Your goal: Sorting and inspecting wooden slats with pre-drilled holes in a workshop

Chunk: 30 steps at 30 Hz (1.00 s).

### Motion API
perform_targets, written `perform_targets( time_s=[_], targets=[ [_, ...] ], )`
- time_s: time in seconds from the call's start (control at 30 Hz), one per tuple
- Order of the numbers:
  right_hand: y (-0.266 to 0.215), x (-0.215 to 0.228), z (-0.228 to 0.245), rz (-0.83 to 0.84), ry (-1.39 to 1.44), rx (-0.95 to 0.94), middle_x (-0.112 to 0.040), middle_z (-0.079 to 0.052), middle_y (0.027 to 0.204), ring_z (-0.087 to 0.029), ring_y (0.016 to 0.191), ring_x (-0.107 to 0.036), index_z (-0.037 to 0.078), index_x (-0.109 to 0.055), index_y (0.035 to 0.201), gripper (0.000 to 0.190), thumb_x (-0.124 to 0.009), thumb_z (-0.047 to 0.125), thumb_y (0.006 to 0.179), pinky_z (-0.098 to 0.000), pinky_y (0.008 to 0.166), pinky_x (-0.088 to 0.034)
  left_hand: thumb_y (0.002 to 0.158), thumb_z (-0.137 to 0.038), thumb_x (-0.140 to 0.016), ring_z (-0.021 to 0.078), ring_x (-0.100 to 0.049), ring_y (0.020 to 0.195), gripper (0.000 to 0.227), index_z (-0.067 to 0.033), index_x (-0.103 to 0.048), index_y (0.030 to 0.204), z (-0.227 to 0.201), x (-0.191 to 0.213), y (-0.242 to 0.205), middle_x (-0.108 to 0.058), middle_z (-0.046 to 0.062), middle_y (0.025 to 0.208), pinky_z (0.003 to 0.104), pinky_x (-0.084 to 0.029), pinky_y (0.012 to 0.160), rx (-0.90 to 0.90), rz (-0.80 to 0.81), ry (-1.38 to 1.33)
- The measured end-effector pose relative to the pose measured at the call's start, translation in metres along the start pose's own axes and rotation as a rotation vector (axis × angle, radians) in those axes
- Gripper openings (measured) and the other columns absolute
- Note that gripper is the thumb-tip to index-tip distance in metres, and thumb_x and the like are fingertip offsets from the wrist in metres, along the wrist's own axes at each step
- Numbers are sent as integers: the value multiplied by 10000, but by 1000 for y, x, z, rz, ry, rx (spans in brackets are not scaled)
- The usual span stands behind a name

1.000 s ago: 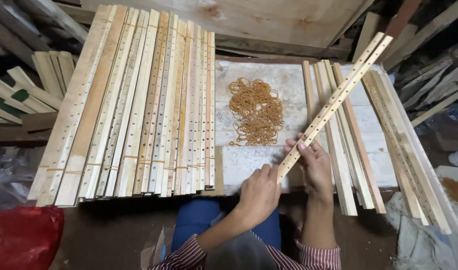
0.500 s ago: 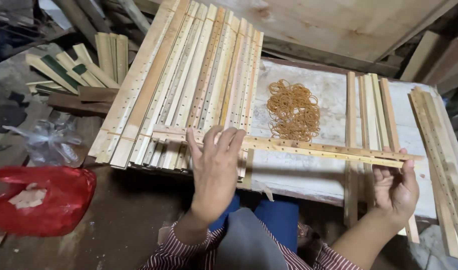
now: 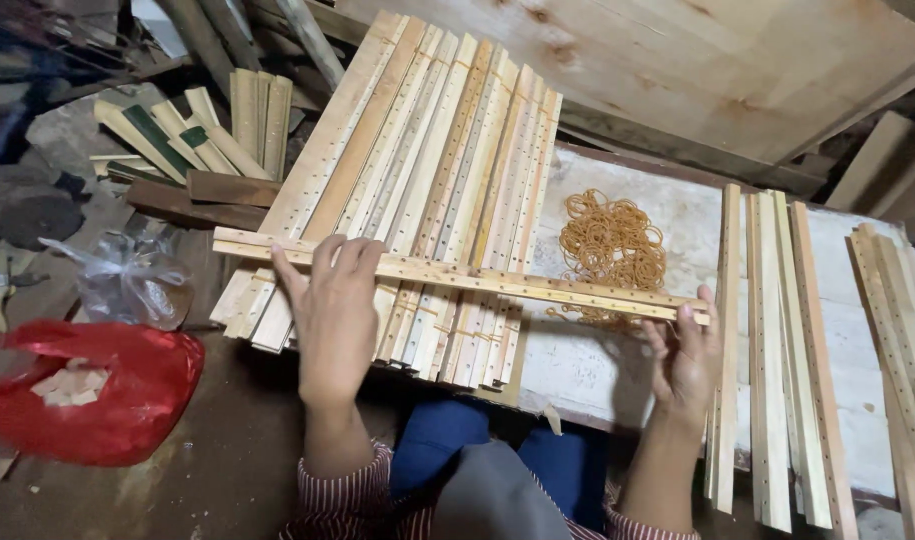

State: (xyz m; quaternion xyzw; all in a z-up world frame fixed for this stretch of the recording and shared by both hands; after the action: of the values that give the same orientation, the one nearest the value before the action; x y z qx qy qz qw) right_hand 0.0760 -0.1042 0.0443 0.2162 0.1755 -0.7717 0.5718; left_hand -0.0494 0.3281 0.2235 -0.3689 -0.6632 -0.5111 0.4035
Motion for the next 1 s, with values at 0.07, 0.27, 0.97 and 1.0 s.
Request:
perform_targets(
  time_s=[0.07,0.27,0.97,1.0],
  targets=[
    [-7,-30,1,-35,11,-6,-621,-212,1336,-313,1047,-748,167,-456,1528,572,-698,175,1010,-369,844,-711,814,22,-688,248,-487,1360,533,-225,-636,1283,15,-12,1,-665,-19,1208,712,-45,1193,30,26,-5],
    [-18,-69,1,-99,29,-24,-669,-238,1287,-326,979,-759,129,-457,1483,595,-736,138,958,-395,764,-703,720,154,-669,287,-498,1412,655,-169,-640,1288,29,-29,4,-663,38,1248,713,-15,1210,111,-1,-23],
    [-48,-63,19,-142,32,27,-716,-266,1143,-272,879,-769,34,-457,1468,533,-479,323,1021,-288,650,-672,816,-383,-780,223,-666,845,439,-126,-662,1152,-209,-108,16,-656,34,878,418,-470,886,-648,76,-290],
    [-45,-56,18,-122,76,22,-704,-309,1131,-306,926,-769,1,-466,1466,696,-280,554,1087,-246,611,-657,812,-363,-791,226,-664,830,434,-117,-677,1151,-208,-103,15,-657,48,865,387,-495,810,-677,60,-304]
  ],
)
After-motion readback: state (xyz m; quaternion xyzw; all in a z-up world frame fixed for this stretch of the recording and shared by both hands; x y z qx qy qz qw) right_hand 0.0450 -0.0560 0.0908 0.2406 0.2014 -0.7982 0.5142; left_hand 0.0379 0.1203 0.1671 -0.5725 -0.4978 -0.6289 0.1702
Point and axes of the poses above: each hand's wrist, its own y-axis towards the middle knuckle, its own x-axis out of the back of the hand, z = x × y, the point moved 3 cm from there along y, towards the middle knuckle
